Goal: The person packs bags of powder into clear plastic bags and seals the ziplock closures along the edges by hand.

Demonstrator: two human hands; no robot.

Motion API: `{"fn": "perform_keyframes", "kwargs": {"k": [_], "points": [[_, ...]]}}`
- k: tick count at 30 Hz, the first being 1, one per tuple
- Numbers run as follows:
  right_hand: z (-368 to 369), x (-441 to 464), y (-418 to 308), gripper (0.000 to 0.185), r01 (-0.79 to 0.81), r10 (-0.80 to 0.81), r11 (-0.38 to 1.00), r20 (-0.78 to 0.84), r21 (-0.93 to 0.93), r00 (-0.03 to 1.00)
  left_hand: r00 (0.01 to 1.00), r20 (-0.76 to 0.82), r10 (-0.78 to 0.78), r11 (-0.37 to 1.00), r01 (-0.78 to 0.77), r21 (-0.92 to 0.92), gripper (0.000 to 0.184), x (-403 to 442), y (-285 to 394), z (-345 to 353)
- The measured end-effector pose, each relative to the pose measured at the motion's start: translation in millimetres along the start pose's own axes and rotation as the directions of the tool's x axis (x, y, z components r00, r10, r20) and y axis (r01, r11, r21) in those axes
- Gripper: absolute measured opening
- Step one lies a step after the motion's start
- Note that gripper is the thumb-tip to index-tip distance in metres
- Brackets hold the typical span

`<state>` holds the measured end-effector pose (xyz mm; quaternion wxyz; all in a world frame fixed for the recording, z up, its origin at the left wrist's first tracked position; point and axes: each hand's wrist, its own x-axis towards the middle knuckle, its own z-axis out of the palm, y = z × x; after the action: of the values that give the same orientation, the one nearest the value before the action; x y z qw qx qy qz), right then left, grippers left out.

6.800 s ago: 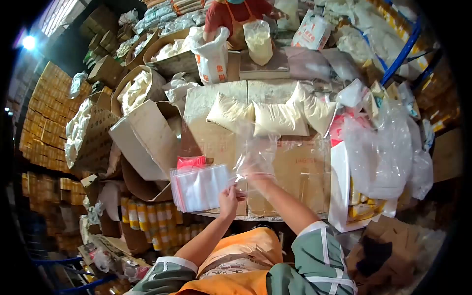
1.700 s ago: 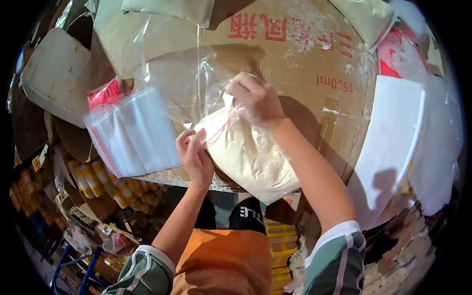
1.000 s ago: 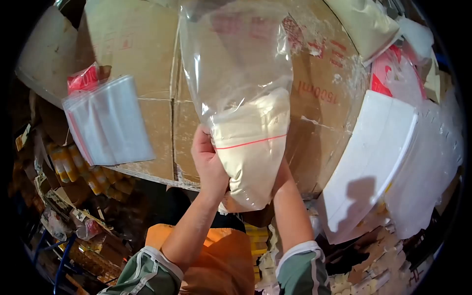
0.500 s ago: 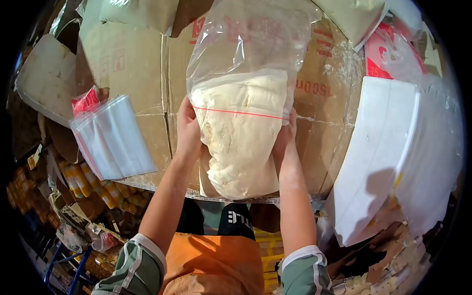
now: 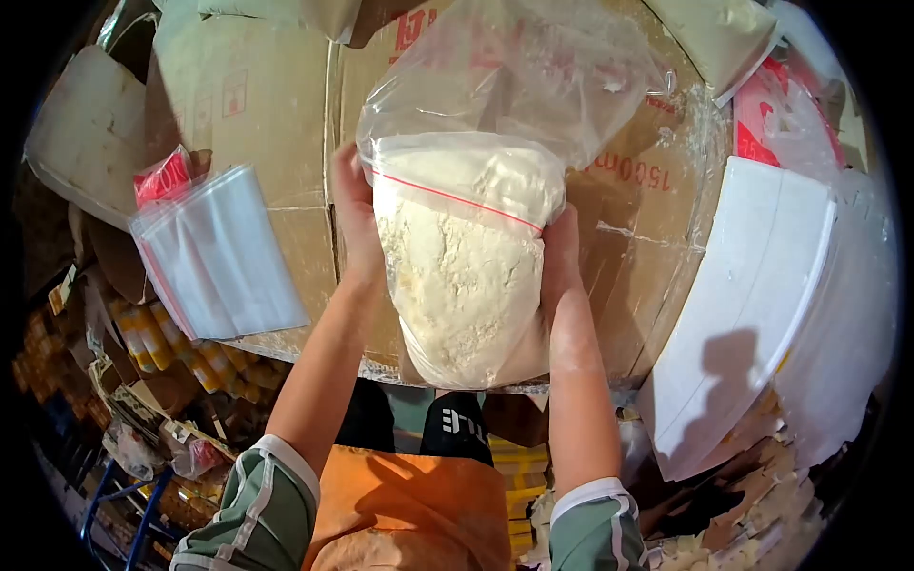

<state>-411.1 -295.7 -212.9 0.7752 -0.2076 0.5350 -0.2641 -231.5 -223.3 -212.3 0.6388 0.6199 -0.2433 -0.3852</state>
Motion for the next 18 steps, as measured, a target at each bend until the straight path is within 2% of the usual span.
{"fn": "perform_keyframes", "kwargs": {"k": [1,2,3,4,5,6,7,8,10,11,12,14,15,18], "points": [[1,0,0,0.028,0.041,-0.042,0.993,-0.005,-0.110,0.999,0.995,-0.044,0.085,0.992,-0.089,-0.095,0.074,2,1,6],[-1,2,3,0.028,0.041,-0.042,0.993,-0.006,-0.111,0.999,0.982,-0.095,0.166,0.966,-0.181,-0.184,0.090,3,3,9],[-3,5,8,0.030,0.058,-0.060,0.995,-0.025,-0.085,0.998,0.995,0.013,0.100,0.973,-0.095,-0.210,0.105,4,7,3],[-5,8,14,0.033,0.072,-0.075,0.996,-0.044,-0.058,0.996,0.995,0.014,0.097,0.974,-0.092,-0.209,0.105,3,8,4],[-6,11,19,0.033,0.069,-0.071,0.996,-0.046,-0.056,0.996,0.997,0.011,0.081,0.974,-0.077,-0.215,0.102,2,9,7],[-5,13,23,0.036,0.064,-0.060,0.997,-0.074,0.046,0.995,0.998,0.008,0.067,0.973,-0.063,-0.222,0.099,1,12,12],[-5,12,26,0.039,0.061,-0.046,0.987,-0.102,0.147,0.994,0.998,-0.028,0.051,0.969,-0.056,-0.240,0.087,-2,19,19],[-6,10,28,0.039,0.060,-0.044,0.988,-0.109,0.143,0.993,0.999,-0.027,0.044,0.968,-0.050,-0.244,0.087,-4,16,21],[-2,5,24,0.043,0.089,-0.076,0.976,-0.074,0.199,0.994,0.986,-0.157,0.054,0.984,-0.079,-0.161,0.069,-3,16,28],[-3,4,24,0.043,0.092,-0.078,0.977,-0.077,0.193,0.994,0.972,-0.219,0.079,0.978,-0.118,-0.173,0.051,-4,17,34],[-4,3,23,0.043,0.083,-0.064,0.983,-0.114,0.163,0.991,0.973,-0.220,0.077,0.976,-0.118,-0.181,0.051,-4,15,33],[-6,2,23,0.043,0.066,-0.048,0.991,-0.150,0.120,0.988,0.978,-0.195,0.078,0.985,-0.106,-0.134,0.039,1,10,30],[-7,1,23,0.043,0.063,-0.046,0.991,-0.146,0.118,0.988,0.979,-0.191,0.064,0.979,-0.099,-0.179,0.026,3,8,29],[-9,-4,25,0.043,0.060,-0.045,0.992,-0.135,0.115,0.990,0.971,-0.237,0.018,0.965,-0.079,-0.251,0.021,4,5,33]]}}
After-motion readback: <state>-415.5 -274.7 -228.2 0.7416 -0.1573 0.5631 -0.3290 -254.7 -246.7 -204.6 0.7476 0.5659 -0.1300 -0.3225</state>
